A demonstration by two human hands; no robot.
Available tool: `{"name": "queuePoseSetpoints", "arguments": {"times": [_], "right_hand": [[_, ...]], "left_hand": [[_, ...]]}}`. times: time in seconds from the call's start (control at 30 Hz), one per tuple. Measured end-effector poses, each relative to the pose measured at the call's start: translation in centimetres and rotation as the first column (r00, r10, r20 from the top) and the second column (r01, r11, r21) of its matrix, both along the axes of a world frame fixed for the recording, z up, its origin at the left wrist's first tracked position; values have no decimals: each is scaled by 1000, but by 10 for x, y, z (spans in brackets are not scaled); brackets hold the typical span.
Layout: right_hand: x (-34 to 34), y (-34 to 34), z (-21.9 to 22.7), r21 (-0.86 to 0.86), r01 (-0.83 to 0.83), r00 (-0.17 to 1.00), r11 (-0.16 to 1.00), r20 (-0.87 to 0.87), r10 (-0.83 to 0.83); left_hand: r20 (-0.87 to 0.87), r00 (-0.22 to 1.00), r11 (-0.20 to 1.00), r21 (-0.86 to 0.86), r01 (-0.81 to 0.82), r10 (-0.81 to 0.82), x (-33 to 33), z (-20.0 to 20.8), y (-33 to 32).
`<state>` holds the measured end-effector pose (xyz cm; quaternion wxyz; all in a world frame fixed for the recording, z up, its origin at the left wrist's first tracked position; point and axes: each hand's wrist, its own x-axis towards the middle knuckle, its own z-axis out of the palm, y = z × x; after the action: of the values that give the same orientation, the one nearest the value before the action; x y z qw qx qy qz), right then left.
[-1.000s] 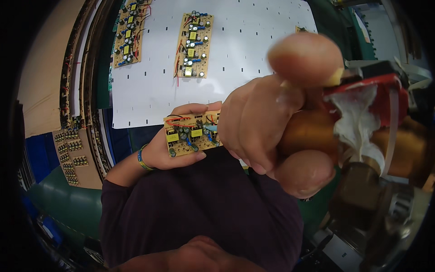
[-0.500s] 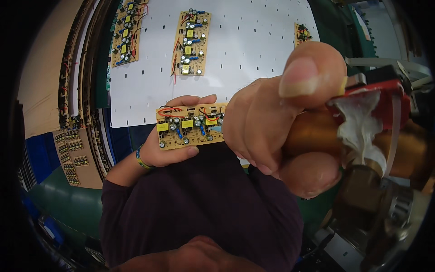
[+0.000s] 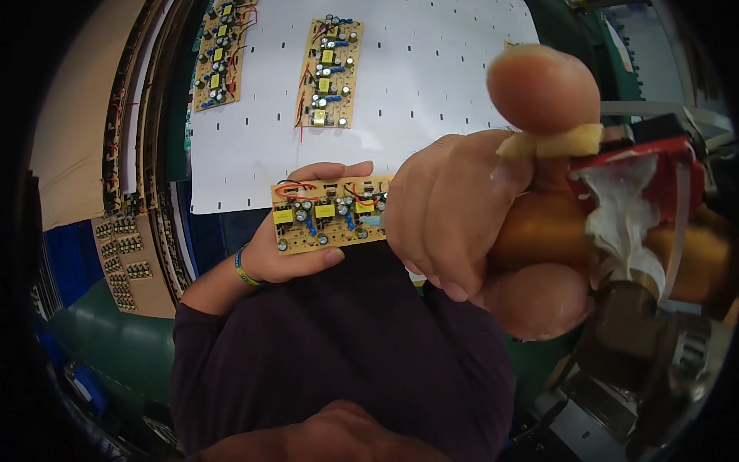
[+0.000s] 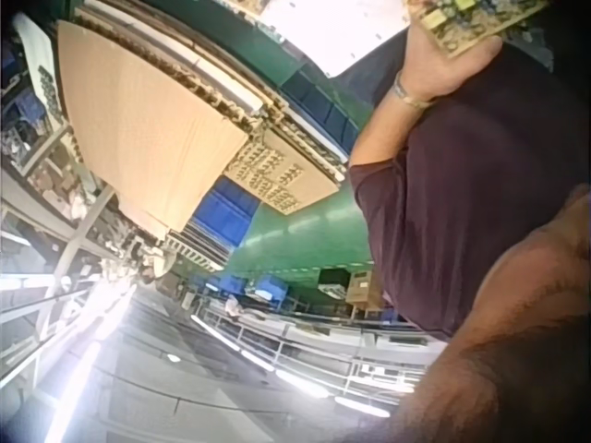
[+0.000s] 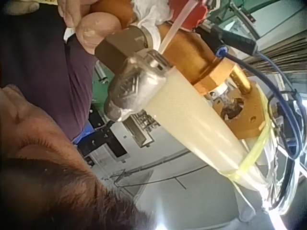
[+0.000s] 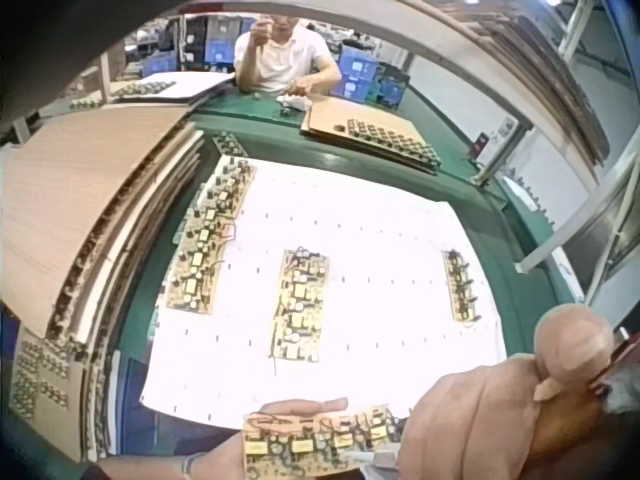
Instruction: Picking up and inspecting circuit boards using a handheld pneumatic tool.
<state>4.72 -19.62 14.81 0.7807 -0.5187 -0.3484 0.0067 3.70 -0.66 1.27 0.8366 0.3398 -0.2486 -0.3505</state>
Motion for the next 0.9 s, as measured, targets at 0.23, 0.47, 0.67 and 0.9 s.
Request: {"name": "queuePoseSetpoints", "arguments": {"times": [0.23, 0.47, 0.67, 0.9], "right_hand": [[1, 11, -4, 0, -50, 999, 999, -19, 50], [-1, 20, -9, 39, -23, 999, 999, -25, 24], [2, 20, -8, 65, -55, 999, 996, 4, 54], [2, 21, -7, 58, -29, 999, 998, 16, 28]], "left_hand": [[11, 1000, 996, 85, 5, -6, -2, 6, -1], [48, 999, 994, 109, -15, 10, -4, 5, 0], [9, 1000, 996, 89, 0, -1, -4, 6, 1], [45, 999, 996, 83, -6, 2, -3, 3, 0]]}}
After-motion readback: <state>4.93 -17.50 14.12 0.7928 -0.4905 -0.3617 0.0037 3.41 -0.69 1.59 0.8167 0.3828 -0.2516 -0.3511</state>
